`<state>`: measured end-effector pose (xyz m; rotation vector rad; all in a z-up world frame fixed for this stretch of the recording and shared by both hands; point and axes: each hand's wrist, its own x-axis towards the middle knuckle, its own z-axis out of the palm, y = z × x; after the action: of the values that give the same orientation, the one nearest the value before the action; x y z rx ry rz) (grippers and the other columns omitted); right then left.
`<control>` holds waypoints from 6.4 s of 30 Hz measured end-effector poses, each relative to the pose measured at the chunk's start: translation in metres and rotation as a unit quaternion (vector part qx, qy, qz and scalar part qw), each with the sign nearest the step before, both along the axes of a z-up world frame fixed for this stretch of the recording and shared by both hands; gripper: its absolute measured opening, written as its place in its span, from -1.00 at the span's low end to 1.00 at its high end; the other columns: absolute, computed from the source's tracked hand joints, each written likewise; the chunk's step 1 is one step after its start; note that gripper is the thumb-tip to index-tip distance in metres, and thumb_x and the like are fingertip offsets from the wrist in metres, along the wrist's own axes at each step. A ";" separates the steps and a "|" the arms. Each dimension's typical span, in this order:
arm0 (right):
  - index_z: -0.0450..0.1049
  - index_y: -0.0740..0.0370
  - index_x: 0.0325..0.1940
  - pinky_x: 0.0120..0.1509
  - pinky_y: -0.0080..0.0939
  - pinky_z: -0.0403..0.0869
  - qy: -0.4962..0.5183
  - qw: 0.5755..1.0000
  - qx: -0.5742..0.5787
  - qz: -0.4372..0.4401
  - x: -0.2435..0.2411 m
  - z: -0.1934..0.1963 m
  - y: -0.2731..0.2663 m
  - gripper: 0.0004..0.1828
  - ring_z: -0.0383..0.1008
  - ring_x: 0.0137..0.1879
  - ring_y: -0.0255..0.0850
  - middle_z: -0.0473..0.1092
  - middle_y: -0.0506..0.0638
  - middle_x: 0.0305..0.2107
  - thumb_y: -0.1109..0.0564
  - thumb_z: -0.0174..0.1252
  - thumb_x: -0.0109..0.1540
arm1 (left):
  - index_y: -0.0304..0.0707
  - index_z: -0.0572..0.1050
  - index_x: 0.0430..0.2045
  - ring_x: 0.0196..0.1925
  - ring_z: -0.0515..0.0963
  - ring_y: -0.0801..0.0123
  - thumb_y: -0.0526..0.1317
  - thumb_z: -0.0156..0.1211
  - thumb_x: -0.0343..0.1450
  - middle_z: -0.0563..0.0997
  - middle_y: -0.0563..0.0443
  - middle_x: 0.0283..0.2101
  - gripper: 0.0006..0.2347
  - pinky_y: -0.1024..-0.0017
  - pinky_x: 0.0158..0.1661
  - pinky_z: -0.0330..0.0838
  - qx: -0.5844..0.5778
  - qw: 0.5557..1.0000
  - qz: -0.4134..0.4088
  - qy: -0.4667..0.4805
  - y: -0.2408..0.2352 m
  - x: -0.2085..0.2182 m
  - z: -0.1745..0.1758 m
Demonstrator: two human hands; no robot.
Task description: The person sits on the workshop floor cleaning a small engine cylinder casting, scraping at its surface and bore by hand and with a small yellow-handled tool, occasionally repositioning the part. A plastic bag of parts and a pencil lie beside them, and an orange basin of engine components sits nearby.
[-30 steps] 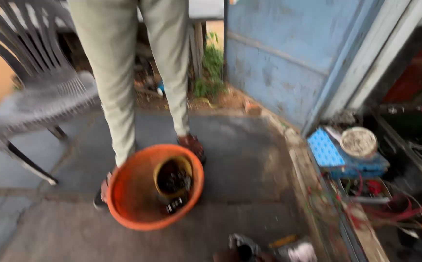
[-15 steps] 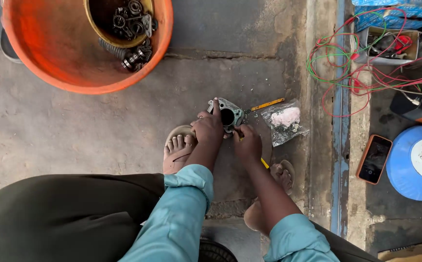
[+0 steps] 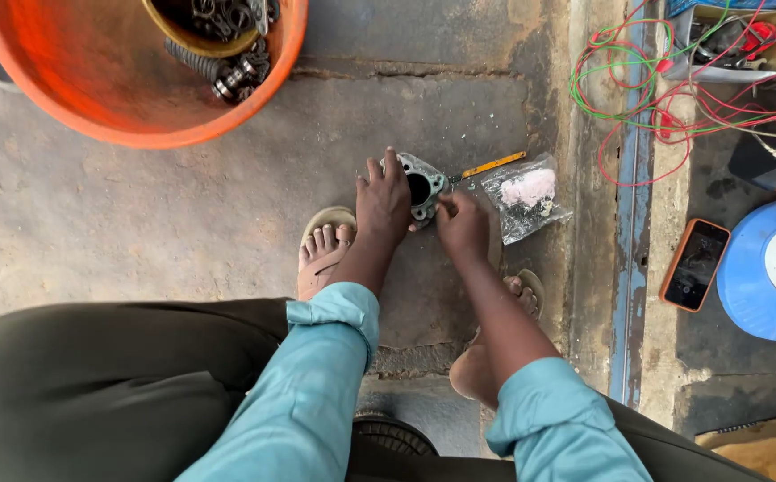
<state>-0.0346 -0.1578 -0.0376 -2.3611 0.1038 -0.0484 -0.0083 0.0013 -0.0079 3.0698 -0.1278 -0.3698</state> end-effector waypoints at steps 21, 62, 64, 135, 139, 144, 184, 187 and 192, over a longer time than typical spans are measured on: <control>0.55 0.24 -0.20 -0.07 0.07 0.48 -0.024 1.000 -0.018 -0.004 -0.002 0.008 0.008 -0.85 0.54 -0.11 0.15 0.51 0.17 -0.25 0.21 0.28 0.16 | 0.34 -0.03 0.46 0.13 0.53 -0.36 0.00 0.56 0.19 -0.09 -0.51 0.51 -0.05 -0.09 0.15 0.40 -0.045 0.995 -0.029 0.081 -0.003 0.005 0.012; 0.59 0.20 -0.16 -0.07 0.04 0.49 -0.016 1.000 0.009 -0.021 -0.001 -0.002 0.003 -0.85 0.57 -0.11 0.11 0.51 0.14 -0.26 0.20 0.27 0.19 | 0.08 -0.10 0.49 0.29 0.38 -0.49 0.07 0.53 0.22 -0.14 -0.55 0.50 -0.01 -0.09 0.14 0.42 -0.032 0.994 -0.040 0.101 -0.001 0.010 0.005; 0.58 0.21 -0.16 -0.07 0.04 0.49 -0.015 1.000 0.006 -0.020 -0.002 0.003 0.004 -0.86 0.57 -0.11 0.11 0.51 0.14 -0.25 0.20 0.27 0.20 | 0.08 -0.09 0.49 0.28 0.38 -0.49 0.06 0.53 0.22 -0.13 -0.56 0.50 -0.01 -0.09 0.13 0.43 -0.034 0.994 -0.038 0.100 0.000 0.010 0.004; 0.45 0.23 -0.18 -0.10 0.07 0.49 0.017 0.999 -0.026 0.013 0.030 -0.008 -0.007 -0.82 0.56 -0.13 0.11 0.50 0.13 -0.26 0.12 0.27 0.24 | -0.03 0.05 0.39 0.21 0.46 -0.45 0.01 0.61 0.13 -0.12 -0.55 0.49 -0.04 -0.06 0.11 0.46 -0.028 0.994 -0.025 0.102 -0.004 0.013 0.011; 0.39 0.22 -0.15 -0.12 0.09 0.49 -0.009 0.997 -0.048 0.057 0.020 -0.011 -0.009 -0.83 0.55 -0.14 0.11 0.45 0.10 -0.23 0.12 0.22 0.27 | -0.22 0.00 0.40 0.20 0.51 -0.29 0.02 0.61 0.12 -0.10 -0.45 0.52 0.01 0.05 0.11 0.48 -0.033 0.994 -0.019 0.103 -0.001 0.015 0.005; 0.39 0.21 -0.14 -0.18 0.11 0.49 -0.055 0.992 -0.076 0.081 0.017 -0.012 -0.010 -0.84 0.55 -0.18 0.10 0.43 0.09 -0.23 0.12 0.20 0.29 | -0.47 -0.14 0.40 0.19 0.53 -0.08 0.02 0.62 0.10 -0.12 -0.26 0.55 0.12 0.21 0.10 0.49 -0.049 0.991 0.004 0.123 0.001 0.018 0.015; 0.57 0.17 -0.27 -0.14 0.03 0.50 -0.091 0.992 -0.085 -0.020 0.036 -0.021 -0.008 -0.90 0.57 -0.19 0.09 0.53 0.09 -0.32 0.12 0.32 0.20 | -0.44 -0.01 0.38 0.17 0.54 -0.24 -0.12 0.67 0.07 0.05 -0.25 0.51 0.05 -0.02 0.13 0.45 -0.079 0.989 0.042 0.114 -0.003 0.020 0.008; 0.58 0.15 -0.28 -0.14 0.03 0.50 -0.092 0.993 -0.073 -0.029 0.030 -0.018 -0.003 -0.89 0.57 -0.21 0.08 0.54 0.07 -0.33 0.10 0.33 0.17 | -0.42 0.02 0.37 0.17 0.54 -0.24 -0.13 0.66 0.08 0.06 -0.23 0.51 0.02 -0.05 0.12 0.45 -0.085 0.990 0.037 0.104 -0.007 0.021 -0.003; 0.56 0.16 -0.27 -0.14 0.06 0.49 -0.056 0.994 -0.076 -0.054 0.040 -0.014 0.001 -0.88 0.56 -0.20 0.11 0.52 0.09 -0.31 0.08 0.31 0.21 | -0.38 0.04 0.36 0.10 0.57 -0.30 -0.18 0.58 0.19 0.05 -0.18 0.54 -0.09 -0.07 0.05 0.48 -0.088 0.993 0.037 0.074 0.001 0.023 -0.042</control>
<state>0.0058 -0.1569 -0.0513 -2.4966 0.1789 -0.2491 0.0144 0.0027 -0.0502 2.8522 -0.0381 -0.5478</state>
